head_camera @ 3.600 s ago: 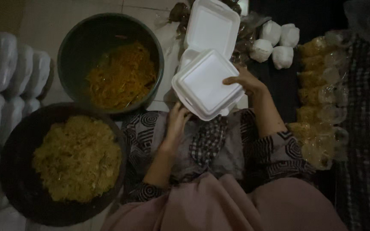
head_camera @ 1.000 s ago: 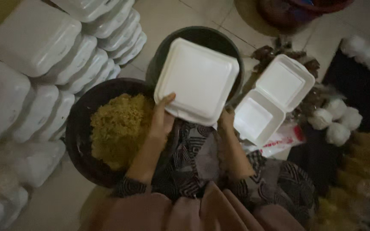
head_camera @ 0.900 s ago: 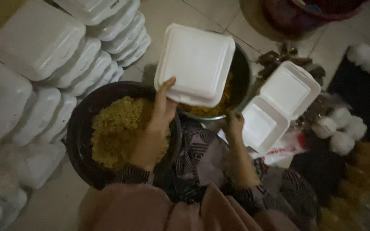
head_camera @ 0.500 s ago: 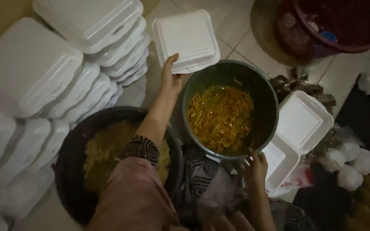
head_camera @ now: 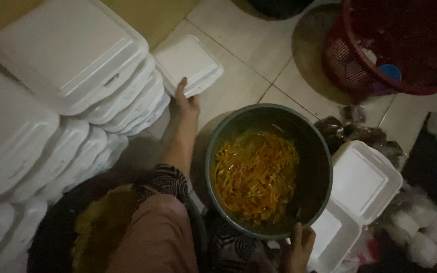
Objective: The person scoops noodles from a large bowl into small plastic bags and places them into white styrofoam containers. They also add a shredded vegetable mixture to the bags and containers, then close the containers and stack them.
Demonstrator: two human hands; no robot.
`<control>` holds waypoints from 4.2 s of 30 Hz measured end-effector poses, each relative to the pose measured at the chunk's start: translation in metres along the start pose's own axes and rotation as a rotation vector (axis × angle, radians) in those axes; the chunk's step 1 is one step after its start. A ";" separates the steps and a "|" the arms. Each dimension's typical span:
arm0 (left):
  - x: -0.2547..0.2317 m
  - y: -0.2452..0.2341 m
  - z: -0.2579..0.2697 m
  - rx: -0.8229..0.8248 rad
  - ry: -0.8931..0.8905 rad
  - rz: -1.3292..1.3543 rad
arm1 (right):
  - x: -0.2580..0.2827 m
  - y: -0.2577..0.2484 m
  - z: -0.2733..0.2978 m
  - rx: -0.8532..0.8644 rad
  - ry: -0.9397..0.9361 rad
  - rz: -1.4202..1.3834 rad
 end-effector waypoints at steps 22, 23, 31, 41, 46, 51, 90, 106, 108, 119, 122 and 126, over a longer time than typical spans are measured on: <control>0.006 -0.023 -0.077 0.084 -0.242 -0.289 | 0.017 0.004 0.019 0.062 0.140 -0.190; 0.010 -0.024 -0.072 -0.023 -0.256 -0.317 | 0.020 0.002 0.023 0.066 0.143 -0.200; -0.032 0.035 0.117 0.289 0.003 -0.364 | 0.000 0.016 0.004 0.220 0.085 -0.460; -0.227 0.000 0.393 0.673 0.628 -1.705 | -0.030 0.064 -0.054 0.327 -0.265 -0.641; -0.317 -0.075 0.453 0.490 0.938 -1.857 | -0.018 0.050 -0.028 0.561 -0.258 -0.649; -0.377 -0.153 0.488 0.169 1.167 -1.705 | -0.055 0.022 -0.014 0.621 -0.181 -0.582; -0.061 -0.068 0.494 1.446 0.180 -1.559 | 0.192 -0.173 0.152 0.339 -0.384 1.024; 0.018 -0.066 0.518 1.699 -0.022 -1.622 | 0.223 -0.309 0.120 0.251 -0.595 1.152; 0.025 -0.065 0.515 1.694 0.046 -1.628 | 0.227 -0.301 0.090 0.301 -0.577 1.134; 0.219 -0.030 0.508 1.694 -0.037 -1.833 | 0.160 -0.364 -0.159 0.259 -0.315 0.925; 0.278 -0.028 0.497 1.688 0.050 -1.895 | 0.073 -0.397 -0.264 0.106 -0.278 0.801; 0.336 -0.032 0.489 1.708 0.156 -1.923 | -0.020 -0.423 -0.364 -0.175 -0.335 0.657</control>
Point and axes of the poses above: each hand's wrist, its own z-axis away from the middle knuckle, its own y-axis out of the palm, x = y × z, the point moved 2 cm from there along -z, towards the middle knuckle, and after that the axes turned 5 degrees about z, right-handed, at the moved point
